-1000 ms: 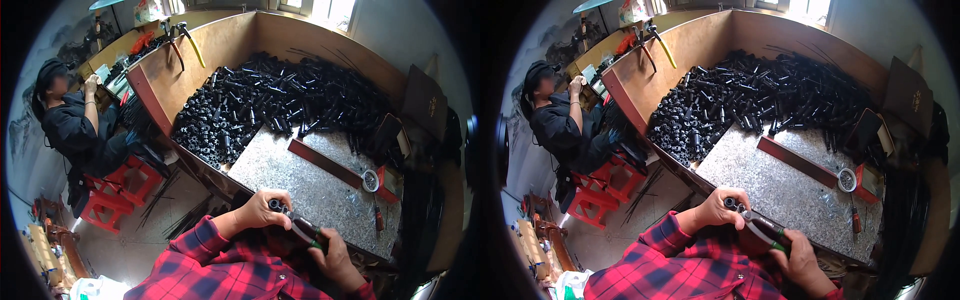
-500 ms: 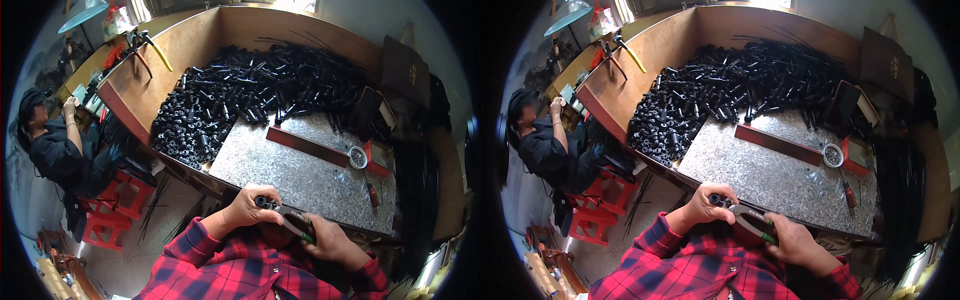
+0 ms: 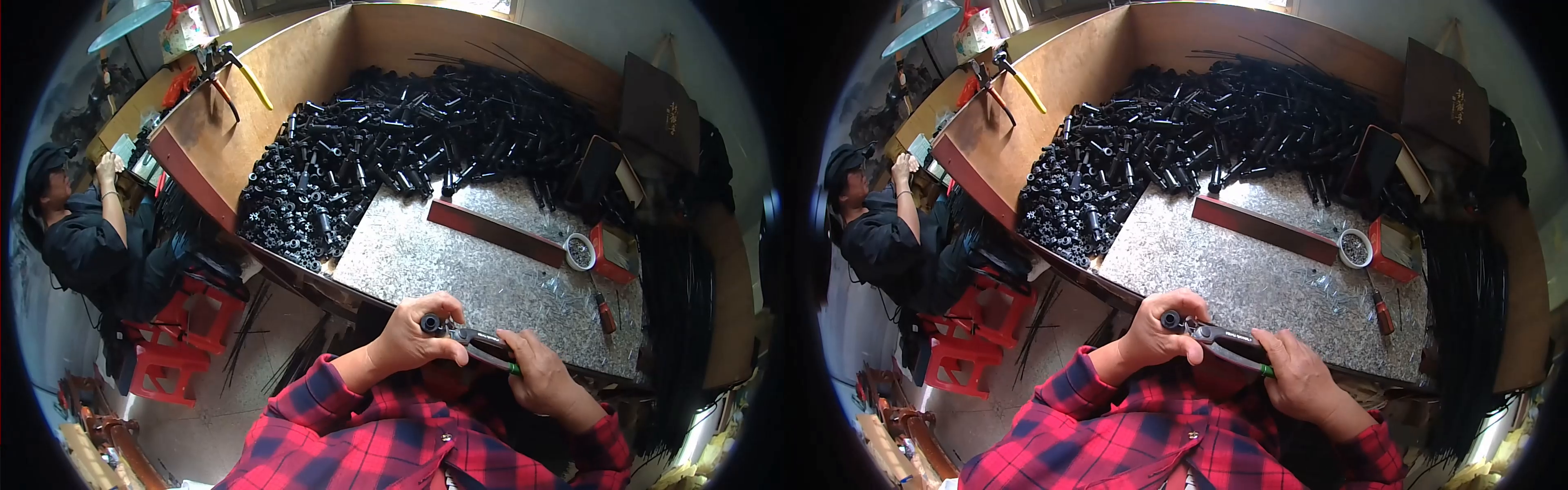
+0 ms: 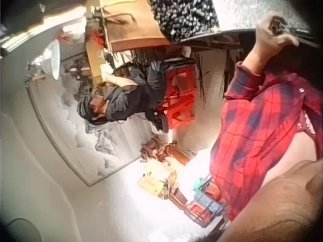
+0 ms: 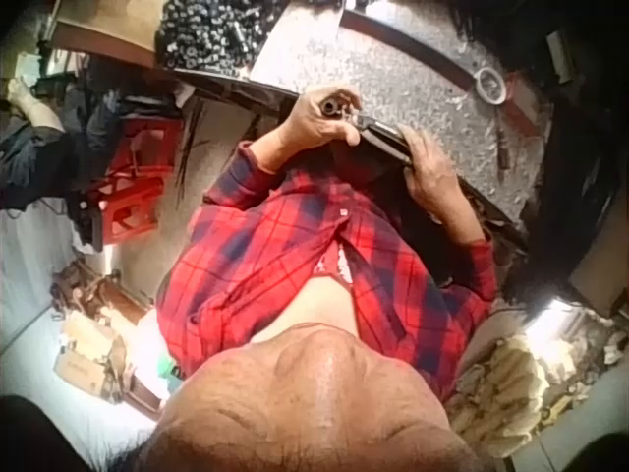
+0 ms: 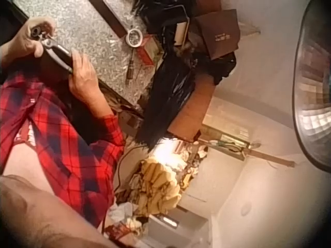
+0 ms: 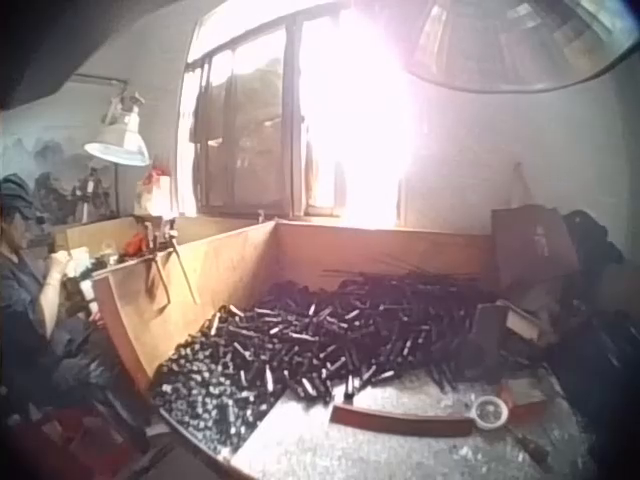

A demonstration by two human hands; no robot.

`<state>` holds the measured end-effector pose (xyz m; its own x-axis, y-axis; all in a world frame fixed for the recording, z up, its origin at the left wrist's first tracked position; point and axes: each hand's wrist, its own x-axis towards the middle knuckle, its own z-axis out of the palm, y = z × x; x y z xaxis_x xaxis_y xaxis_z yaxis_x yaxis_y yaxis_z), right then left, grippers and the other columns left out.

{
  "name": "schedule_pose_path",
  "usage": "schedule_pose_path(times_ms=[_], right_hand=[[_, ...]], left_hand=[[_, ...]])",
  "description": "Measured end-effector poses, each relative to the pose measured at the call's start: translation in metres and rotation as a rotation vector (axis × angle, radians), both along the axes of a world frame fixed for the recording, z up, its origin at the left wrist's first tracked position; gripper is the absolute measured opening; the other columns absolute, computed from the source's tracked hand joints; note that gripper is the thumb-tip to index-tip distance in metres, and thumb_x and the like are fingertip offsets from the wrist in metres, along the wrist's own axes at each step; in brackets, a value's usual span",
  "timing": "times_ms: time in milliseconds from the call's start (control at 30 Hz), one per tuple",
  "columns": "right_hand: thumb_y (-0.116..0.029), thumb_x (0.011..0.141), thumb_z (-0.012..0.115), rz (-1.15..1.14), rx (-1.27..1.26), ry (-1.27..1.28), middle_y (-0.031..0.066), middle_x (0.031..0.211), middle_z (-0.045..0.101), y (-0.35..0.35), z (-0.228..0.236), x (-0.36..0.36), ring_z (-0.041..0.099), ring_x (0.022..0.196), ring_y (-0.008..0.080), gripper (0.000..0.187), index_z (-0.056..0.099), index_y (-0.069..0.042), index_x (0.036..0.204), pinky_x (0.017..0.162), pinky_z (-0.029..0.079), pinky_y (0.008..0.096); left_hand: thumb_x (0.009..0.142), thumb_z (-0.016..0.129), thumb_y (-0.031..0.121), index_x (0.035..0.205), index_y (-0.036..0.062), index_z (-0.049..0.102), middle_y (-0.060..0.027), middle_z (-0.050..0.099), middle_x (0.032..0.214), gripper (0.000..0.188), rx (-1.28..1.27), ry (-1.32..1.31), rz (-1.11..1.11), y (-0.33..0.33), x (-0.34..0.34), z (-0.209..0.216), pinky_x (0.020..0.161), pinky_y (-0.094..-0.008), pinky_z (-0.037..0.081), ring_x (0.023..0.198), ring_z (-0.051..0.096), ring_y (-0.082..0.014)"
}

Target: Bundling and trimming black plastic rods at a workbench.

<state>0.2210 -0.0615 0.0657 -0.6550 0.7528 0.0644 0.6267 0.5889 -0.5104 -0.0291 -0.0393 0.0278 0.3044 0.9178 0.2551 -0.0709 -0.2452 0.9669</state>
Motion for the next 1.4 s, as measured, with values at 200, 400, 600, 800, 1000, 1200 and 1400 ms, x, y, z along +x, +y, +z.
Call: schedule_pose_path(times_ms=[200,400,600,800,1000,1200,1400], right_hand=[[0.005,0.066,0.054,0.029,-0.063,0.173,0.0176,0.091,0.049,0.0,-0.016,-0.006,0.052,0.079,0.0355,0.065,0.039,0.0,0.129,0.069,0.045,0.0412],[0.005,0.065,0.058,0.031,0.18,-0.004,0.0163,0.093,0.05,0.009,0.004,0.003,0.052,0.082,0.0335,0.072,0.036,0.003,0.134,0.073,0.044,0.0408],[0.003,0.065,0.059,0.031,0.572,-0.125,0.0127,0.094,0.052,0.015,0.017,0.012,0.054,0.085,0.0299,0.072,0.038,0.003,0.134,0.075,0.043,0.0421],[0.002,0.07,0.059,-0.066,0.73,-0.253,0.0114,0.09,0.052,0.007,0.012,0.009,0.053,0.076,0.0284,0.065,0.04,0.002,0.133,0.067,0.042,0.0409],[-0.01,0.076,0.064,-0.199,0.553,-0.149,0.0106,0.081,0.049,-0.002,0.0,-0.012,0.05,0.068,0.0268,0.06,0.042,0.004,0.13,0.059,0.039,0.0387],[-0.01,0.076,0.064,-0.183,0.56,-0.133,0.0115,0.087,0.05,0.001,-0.001,-0.015,0.051,0.076,0.0275,0.066,0.037,0.005,0.134,0.068,0.039,0.0403],[-0.004,0.074,0.065,-0.122,0.74,-0.096,0.0139,0.096,0.051,0.012,0.002,-0.007,0.05,0.084,0.0304,0.077,0.026,0.002,0.141,0.079,0.038,0.0447]], left_hand=[[0.056,0.088,0.037,0.093,0.0035,0.063,-0.0013,0.059,0.087,0.056,0.013,-0.017,0.083,-0.007,0.005,0.004,0.066,-0.0223,0.043,0.074,0.053,-0.0081],[0.058,0.088,0.035,0.1,0.0055,0.061,0.0013,0.058,0.092,0.058,0.079,0.076,0.039,-0.001,0.006,0.013,0.066,-0.0213,0.043,0.074,0.051,-0.0066],[0.059,0.088,0.029,0.101,0.0059,0.06,0.0021,0.057,0.092,0.056,0.167,0.129,0.055,0.0,0.01,0.013,0.066,-0.0208,0.042,0.074,0.048,-0.006],[0.06,0.089,0.025,0.091,0.0049,0.062,0.0023,0.056,0.082,0.046,0.059,0.047,0.18,-0.009,0.015,0.012,0.062,-0.0207,0.04,0.069,0.047,-0.0048],[0.065,0.084,0.011,0.093,0.0044,0.065,0.0052,0.056,0.078,0.034,-0.008,-0.1,0.323,-0.014,0.022,0.009,0.058,-0.0174,0.038,0.067,0.046,-0.0021],[0.065,0.084,0.01,0.092,0.0039,0.065,0.0055,0.055,0.077,0.034,-0.021,-0.06,0.308,-0.016,0.014,0.013,0.059,-0.0176,0.038,0.067,0.046,-0.002],[0.065,0.085,0.018,0.091,0.0026,0.065,0.0008,0.06,0.077,0.036,-0.031,0.008,0.234,-0.012,0.011,0.02,0.062,-0.02,0.043,0.068,0.05,-0.0037]])
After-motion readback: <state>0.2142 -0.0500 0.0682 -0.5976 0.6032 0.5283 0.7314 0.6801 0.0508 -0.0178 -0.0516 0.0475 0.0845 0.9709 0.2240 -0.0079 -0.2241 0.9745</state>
